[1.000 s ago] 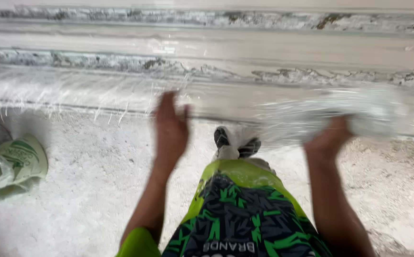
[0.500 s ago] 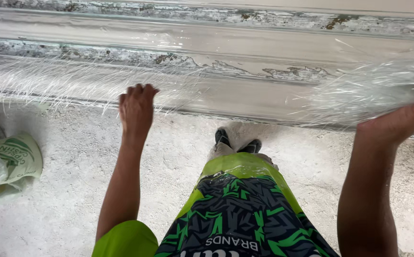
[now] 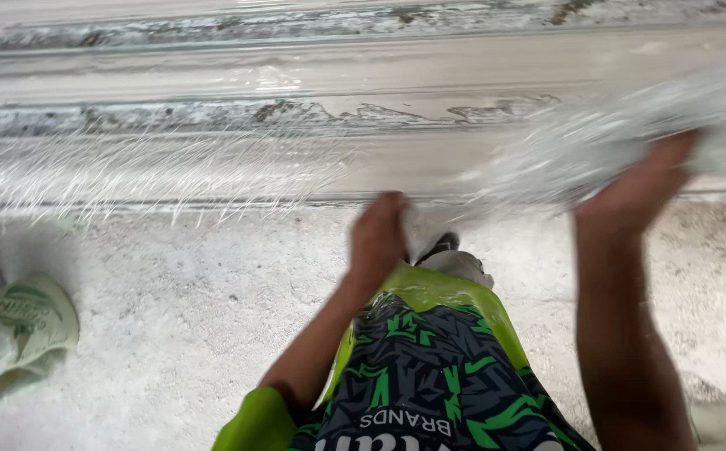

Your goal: The person wets a bundle of white fiberglass strands in a bucket of water, then lays and spreads the wet fibers by hand along the grooves of long horizontal mold strips coated with white slurry, repeating across several strips. At the end they scoop white paste from a bowl with a small trowel and spread it over the fiber-covered mold.

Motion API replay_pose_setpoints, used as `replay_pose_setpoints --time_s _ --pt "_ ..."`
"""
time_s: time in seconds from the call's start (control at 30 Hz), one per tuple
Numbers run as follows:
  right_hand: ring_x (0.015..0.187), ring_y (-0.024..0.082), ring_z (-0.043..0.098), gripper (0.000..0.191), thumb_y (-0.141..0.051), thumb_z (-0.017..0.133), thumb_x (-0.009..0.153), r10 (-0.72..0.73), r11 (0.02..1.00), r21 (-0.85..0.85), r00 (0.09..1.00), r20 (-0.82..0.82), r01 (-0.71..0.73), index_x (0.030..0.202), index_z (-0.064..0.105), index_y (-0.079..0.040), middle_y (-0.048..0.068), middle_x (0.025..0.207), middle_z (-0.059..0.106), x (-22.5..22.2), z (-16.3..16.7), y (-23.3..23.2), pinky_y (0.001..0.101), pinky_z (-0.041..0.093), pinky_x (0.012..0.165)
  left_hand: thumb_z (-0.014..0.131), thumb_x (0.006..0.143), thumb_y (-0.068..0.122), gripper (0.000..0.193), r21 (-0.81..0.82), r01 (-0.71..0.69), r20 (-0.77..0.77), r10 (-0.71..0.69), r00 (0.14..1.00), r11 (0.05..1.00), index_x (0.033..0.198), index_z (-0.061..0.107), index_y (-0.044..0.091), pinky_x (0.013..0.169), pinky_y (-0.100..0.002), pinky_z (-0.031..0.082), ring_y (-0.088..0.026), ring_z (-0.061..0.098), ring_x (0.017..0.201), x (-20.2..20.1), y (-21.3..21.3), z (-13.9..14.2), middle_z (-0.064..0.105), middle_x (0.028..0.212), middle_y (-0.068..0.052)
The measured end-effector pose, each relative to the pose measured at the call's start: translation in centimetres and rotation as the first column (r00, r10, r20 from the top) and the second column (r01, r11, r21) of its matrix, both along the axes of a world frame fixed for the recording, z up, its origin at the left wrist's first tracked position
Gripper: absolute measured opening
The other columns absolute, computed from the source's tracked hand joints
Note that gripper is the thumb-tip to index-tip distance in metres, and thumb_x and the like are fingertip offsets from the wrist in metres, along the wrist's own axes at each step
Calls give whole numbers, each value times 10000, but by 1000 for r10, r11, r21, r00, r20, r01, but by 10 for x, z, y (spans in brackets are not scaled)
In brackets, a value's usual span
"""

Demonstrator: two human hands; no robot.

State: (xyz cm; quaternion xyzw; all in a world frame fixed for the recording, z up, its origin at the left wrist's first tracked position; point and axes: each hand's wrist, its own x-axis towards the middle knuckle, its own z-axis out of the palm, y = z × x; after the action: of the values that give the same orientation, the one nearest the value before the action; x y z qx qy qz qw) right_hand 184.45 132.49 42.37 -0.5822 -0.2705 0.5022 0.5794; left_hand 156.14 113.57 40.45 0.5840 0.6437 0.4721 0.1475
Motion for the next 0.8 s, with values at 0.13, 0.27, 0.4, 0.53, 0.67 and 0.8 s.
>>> replay_pose_setpoints --time_s 0.13,0.27,0.4,0.53,0.67,0.8 --pt "1574 388 201 947 -776 236 1023 301 816 466 940 163 -342 1662 201 -78 192 1655 221 88 14 50 593 231 1287 501 1110 183 172 -679 -202 -254 31 967 706 1139 629 72 842 -492 535 -311 675 970 -61 18 -3 696 1077 -146" --pt "1547 383 232 912 -751 259 1031 33 945 318 993 116 -69 1644 225 -77 190 1628 250 50 18 18 588 256 1274 525 959 333 402 -114 -520 -799 233 554 847 1176 614 7 863 -667 404 -418 598 1186 -52 20 24 660 1212 -202" --pt "1519 377 264 877 -727 281 1039 91 988 132 993 -78 -80 1627 249 -76 187 1600 279 -51 -11 -58 583 280 1260 557 1085 146 346 -313 166 354 -48 934 935 1398 538 0 1033 -533 454 -440 584 1215 14 11 33 612 1342 -259" --pt "1491 371 295 843 -703 304 1047 25 989 150 997 -76 -13 1609 273 -75 184 1573 308 -34 -14 -49 578 305 1247 609 1011 14 168 -57 186 218 -170 961 981 1171 613 63 898 -445 584 -339 704 1032 32 17 6 712 1094 -173" --pt "1463 366 327 808 -678 326 1055 -37 928 372 992 122 -11 1591 297 -74 182 1546 337 66 32 17 573 329 1234 563 950 -20 226 -391 46 -126 -103 987 919 1149 653 41 844 -452 542 -323 675 962 -22 30 -12 704 1034 -157" --pt "1435 360 358 774 -654 349 1063 -44 915 403 987 155 -22 1574 321 -73 179 1518 367 83 44 19 569 353 1220 604 921 307 365 -422 -439 -716 6 698 793 1095 624 -14 878 -650 447 -427 613 1223 -38 38 13 646 1242 -219"
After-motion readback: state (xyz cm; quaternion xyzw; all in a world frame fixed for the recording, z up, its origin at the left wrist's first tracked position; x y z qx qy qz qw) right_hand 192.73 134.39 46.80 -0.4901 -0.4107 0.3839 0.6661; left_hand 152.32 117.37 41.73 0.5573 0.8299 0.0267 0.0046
